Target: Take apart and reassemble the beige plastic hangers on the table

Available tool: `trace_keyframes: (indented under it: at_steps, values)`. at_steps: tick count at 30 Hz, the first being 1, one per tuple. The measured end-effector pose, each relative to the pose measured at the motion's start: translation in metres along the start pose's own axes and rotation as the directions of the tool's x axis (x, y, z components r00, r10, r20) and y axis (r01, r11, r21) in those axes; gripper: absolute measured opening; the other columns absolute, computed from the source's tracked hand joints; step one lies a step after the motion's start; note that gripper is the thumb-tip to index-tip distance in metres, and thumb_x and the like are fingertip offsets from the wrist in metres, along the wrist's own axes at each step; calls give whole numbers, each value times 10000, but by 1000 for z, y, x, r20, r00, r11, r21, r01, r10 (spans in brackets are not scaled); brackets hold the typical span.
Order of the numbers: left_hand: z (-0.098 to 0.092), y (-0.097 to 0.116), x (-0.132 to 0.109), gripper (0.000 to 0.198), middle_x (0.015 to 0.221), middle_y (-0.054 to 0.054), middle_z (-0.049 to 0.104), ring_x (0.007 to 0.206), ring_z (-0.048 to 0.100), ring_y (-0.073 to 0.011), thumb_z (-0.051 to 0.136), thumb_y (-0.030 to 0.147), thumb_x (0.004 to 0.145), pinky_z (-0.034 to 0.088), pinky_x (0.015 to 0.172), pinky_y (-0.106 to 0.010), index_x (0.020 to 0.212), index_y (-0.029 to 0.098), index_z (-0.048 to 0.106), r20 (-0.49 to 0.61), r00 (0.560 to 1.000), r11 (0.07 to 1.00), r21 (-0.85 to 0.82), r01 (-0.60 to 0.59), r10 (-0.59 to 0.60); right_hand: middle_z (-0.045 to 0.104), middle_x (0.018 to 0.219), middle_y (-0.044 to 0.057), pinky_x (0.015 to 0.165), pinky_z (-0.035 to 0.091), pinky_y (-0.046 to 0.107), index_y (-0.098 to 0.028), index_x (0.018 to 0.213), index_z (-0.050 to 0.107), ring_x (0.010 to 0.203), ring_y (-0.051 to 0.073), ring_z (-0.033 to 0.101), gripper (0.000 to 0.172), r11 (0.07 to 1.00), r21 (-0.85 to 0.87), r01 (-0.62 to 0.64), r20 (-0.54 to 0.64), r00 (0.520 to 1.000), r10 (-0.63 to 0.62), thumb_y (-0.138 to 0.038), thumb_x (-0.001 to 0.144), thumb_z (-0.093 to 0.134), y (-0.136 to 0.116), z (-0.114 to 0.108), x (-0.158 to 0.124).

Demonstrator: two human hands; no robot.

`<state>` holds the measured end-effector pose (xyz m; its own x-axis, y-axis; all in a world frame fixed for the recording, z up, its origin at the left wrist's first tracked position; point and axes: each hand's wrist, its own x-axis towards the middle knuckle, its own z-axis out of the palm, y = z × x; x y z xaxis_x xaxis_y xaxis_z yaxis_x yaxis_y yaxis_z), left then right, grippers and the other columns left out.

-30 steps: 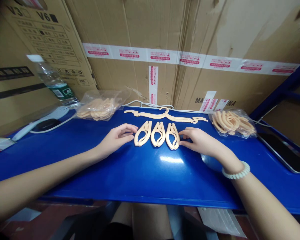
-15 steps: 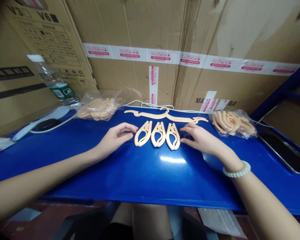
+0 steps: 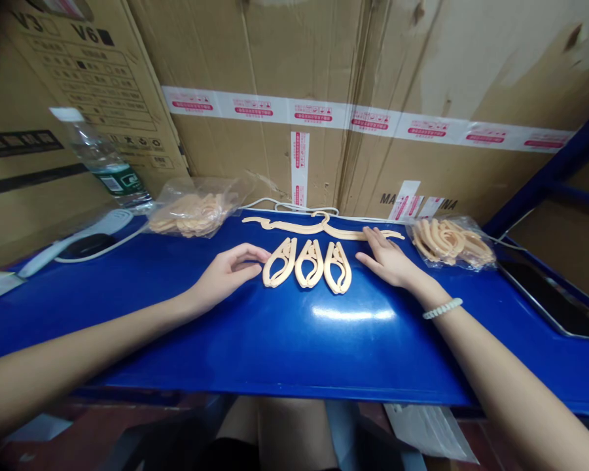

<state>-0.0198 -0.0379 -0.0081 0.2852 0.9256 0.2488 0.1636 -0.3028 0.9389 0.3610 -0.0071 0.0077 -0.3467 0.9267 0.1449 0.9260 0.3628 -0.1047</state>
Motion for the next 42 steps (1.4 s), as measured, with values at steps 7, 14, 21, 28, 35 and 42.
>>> trace_keyframes:
  at_steps: [7, 14, 21, 28, 35, 42]
  values:
    - [1, -4, 1, 244, 1056, -85, 726, 1012, 697, -248, 685, 339, 768, 546, 975, -460, 947, 174, 675, 2, 1000, 1000, 2, -13, 13, 285, 1640, 168, 1152, 289, 688, -199, 1592, 281, 1502, 395, 265, 726, 997, -67, -36, 66, 997, 40, -634, 1011, 238, 2, 3, 4]
    - [2, -3, 1, 228, 1003, -72, 726, 970, 695, -229, 666, 330, 777, 570, 912, -417, 946, 177, 678, -26, 999, 999, 12, -32, 33, 391, 1590, 183, 1147, 346, 628, -159, 1541, 384, 1461, 390, 358, 696, 996, -86, -37, 26, 999, 39, -606, 1024, 253, 6, -1, 1]
    - [2, -2, 0, 213, 1013, -75, 725, 975, 692, -229, 668, 321, 778, 573, 904, -411, 936, 177, 674, -25, 999, 999, 12, -31, 31, 556, 1438, 227, 1093, 395, 624, -99, 1403, 539, 1339, 402, 495, 572, 989, -146, 37, -73, 996, -48, -484, 1027, 348, 0, -4, 2]
    - [2, -1, 1, 218, 1006, -72, 726, 960, 692, -222, 671, 334, 778, 565, 898, -397, 930, 178, 673, -34, 999, 999, 0, -38, 38, 688, 1145, 210, 974, 515, 504, -96, 1224, 662, 1080, 349, 644, 377, 994, -87, 60, -187, 980, -75, -251, 959, 443, 5, -3, 4]
    - [3, 3, 0, 233, 993, -85, 726, 947, 692, -230, 652, 333, 766, 556, 899, -411, 923, 162, 680, -46, 998, 999, -8, -39, 38, 695, 861, 139, 778, 544, 413, -173, 861, 667, 839, 302, 665, 166, 997, -15, 77, -248, 966, -78, -260, 915, 536, 8, -5, 6]
    - [2, 4, 0, 211, 997, -79, 720, 952, 687, -227, 649, 305, 770, 554, 915, -420, 925, 164, 676, -52, 997, 998, -22, -50, 49, 722, 814, 79, 664, 526, 369, -213, 864, 621, 724, 258, 684, 121, 992, 114, 48, -361, 933, -4, -331, 868, 596, 5, -21, -2]
